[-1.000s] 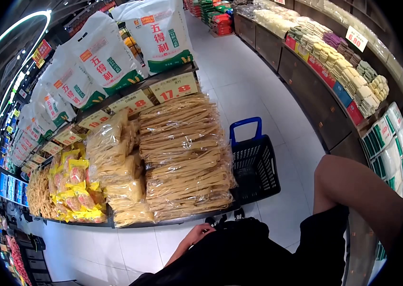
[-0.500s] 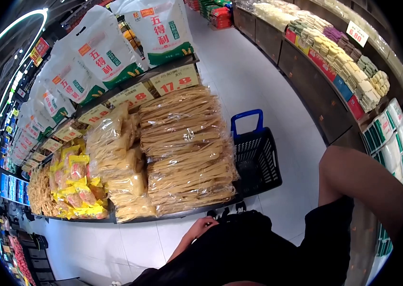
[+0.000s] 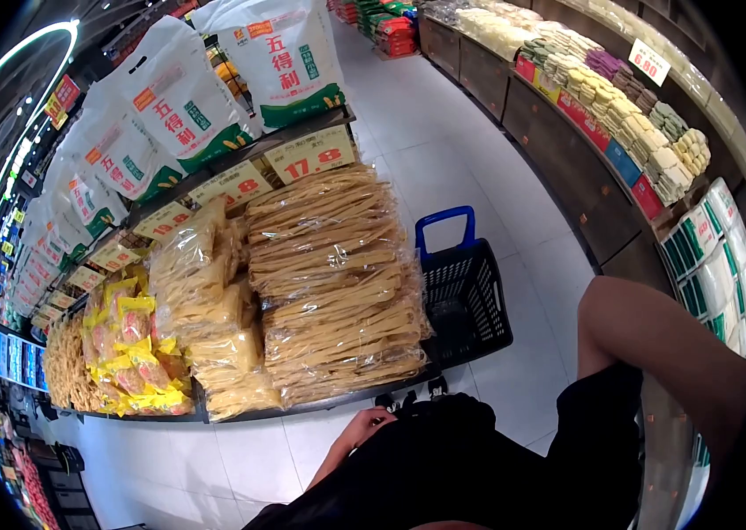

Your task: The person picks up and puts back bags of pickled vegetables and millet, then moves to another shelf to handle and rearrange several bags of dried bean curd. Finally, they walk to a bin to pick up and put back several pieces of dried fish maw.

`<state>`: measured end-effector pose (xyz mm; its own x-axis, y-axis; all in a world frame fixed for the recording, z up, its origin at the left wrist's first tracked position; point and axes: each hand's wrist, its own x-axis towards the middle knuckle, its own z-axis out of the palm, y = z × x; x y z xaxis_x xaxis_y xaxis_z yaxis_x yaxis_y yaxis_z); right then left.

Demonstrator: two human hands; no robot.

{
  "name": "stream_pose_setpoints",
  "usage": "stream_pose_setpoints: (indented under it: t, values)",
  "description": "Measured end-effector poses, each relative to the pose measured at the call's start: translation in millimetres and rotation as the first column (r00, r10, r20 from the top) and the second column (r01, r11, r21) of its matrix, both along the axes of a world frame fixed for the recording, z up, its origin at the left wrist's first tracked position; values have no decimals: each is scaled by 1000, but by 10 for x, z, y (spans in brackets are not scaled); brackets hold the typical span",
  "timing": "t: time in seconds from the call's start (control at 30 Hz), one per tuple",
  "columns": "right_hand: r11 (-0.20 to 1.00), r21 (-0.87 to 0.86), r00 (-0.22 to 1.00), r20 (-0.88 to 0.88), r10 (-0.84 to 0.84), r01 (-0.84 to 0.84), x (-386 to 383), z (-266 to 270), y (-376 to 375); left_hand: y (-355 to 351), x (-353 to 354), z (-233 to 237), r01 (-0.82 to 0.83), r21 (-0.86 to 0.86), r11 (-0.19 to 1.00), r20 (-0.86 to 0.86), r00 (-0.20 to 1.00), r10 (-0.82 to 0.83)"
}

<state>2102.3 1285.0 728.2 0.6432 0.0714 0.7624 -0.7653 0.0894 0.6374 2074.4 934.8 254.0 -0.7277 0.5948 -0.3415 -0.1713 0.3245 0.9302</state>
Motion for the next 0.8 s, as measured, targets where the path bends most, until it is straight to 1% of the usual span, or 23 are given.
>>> stream_pose_setpoints:
  t: [0.1, 0.2, 0.3, 0.33, 0.37, 0.43, 0.47, 0.5, 0.57, 0.6, 0.63, 0.67, 0.7, 0.77, 0.8]
  values:
    - [999, -24, 999, -28, 42, -42, -38, 11, 7, -3, 0, -30, 7, -33, 999, -34, 999, -8]
    - [997, -46, 997, -48, 66, -68, -62, -9, -22, 6, -18, 21, 8, -35, 999, -5, 1000, -8]
    - [993, -73, 991, -96, 90, -97, -75, -29, -59, 0, -18, 5, -3, -17, 1000, -13, 1000, 3]
    - [996, -84, 994, -104, -22, 14, -49, -33, -86, 2, -14, -6, -9, -11, 1000, -12, 1000, 9]
    - [997, -79, 995, -102, -17, 9, -3, -63, -60, -1, -20, -15, -10, -14, 1000, -30, 999, 10]
    - [976, -33, 976, -36, -217, 216, 48, -133, 25, 1, -30, -38, -17, -14, 1000, -45, 999, 16]
    - [967, -37, 966, -55, -252, 250, 31, -148, 36, -4, -32, -51, -10, -4, 1000, -51, 999, 10]
    - [970, -37, 969, -53, -243, 241, 32, -147, 38, -17, -31, -59, -4, 4, 1000, -57, 998, 4]
    - [943, 30, 943, -39, -331, 332, 40, -122, 27, -13, -30, -75, -21, 15, 1000, -46, 999, 22]
    - [945, 31, 946, -40, -323, 324, 30, -106, 19, -12, -38, -83, -3, 12, 1000, -88, 996, 4]
    - [925, -40, 914, -145, -379, 377, 17, -93, 11, -20, -40, -88, 12, 6, 1000, -129, 992, -11]
    - [901, -118, 868, -241, -434, 418, 17, -98, 26, -18, -41, -61, -1, 4, 1000, -128, 992, 1]
    - [906, -120, 874, -239, -423, 406, 42, -121, 48, 0, -45, -28, -8, 10, 1000, -108, 994, 9]
    - [923, -42, 916, -121, -384, 381, 116, -169, 85, -3, -27, -20, -22, 15, 1000, -89, 996, 23]
    - [927, -43, 918, -125, -376, 373, 140, -186, 140, 0, -36, -41, -15, 9, 1000, -106, 994, 16]
